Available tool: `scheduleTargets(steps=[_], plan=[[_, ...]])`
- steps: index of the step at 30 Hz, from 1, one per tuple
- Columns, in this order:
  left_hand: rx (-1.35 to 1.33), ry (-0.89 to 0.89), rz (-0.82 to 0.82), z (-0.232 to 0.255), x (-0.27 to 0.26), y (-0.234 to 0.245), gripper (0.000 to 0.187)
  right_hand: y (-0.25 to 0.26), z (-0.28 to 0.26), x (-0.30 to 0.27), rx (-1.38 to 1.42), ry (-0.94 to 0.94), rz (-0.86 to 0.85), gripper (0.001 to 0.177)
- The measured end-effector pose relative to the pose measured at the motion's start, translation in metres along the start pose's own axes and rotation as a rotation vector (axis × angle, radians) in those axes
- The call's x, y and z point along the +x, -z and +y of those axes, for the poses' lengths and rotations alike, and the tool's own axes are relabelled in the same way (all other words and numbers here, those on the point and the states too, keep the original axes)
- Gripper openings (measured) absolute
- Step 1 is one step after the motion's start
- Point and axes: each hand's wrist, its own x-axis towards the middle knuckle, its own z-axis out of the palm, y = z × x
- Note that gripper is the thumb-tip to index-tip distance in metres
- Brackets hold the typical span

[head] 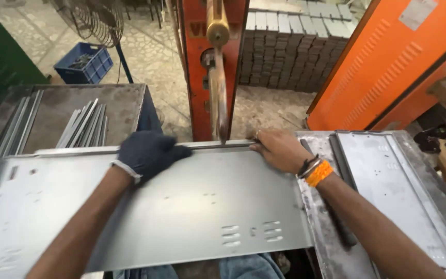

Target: Operator uses a spot welding machine to attach thin metal strips to larger metal panels in a repetitive assembly process.

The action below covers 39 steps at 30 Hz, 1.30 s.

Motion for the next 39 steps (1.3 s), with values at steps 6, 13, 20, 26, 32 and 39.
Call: scheduleTargets(steps=[6,13,20,26,32,39], plan=[[0.081,0.230,-0.185,-0.037,-0.034,0.017,0.062,-0.037,0.014,-0.002,0.141,-0.044,0.034,0.026],[0.057,0.221,-0.099,-0.055,-0.041,0.004,0.061,-0.047,0.009,0.007,0.089,-0.053,0.058,0.019],[0.104,0.261,-0.147,-0.050,-0.050,0.013,0.060,-0.039,-0.003,0.011,0.100,0.026,0.169,0.020],[0.004,0.183,0.042,-0.012,-0.073,-0.026,0.052,-0.034,0.011,-0.023,0.118,-0.137,-0.049,0.026],[-0.060,0.217,0.017,0.047,-0.081,-0.102,0.055,-0.071,-0.030,-0.079,-0.046,0.024,0.064,0.066],[-0.212,0.132,-0.120,0.047,-0.088,-0.128,0.048,-0.122,-0.023,-0.103,-0.218,-0.166,0.055,0.075]])
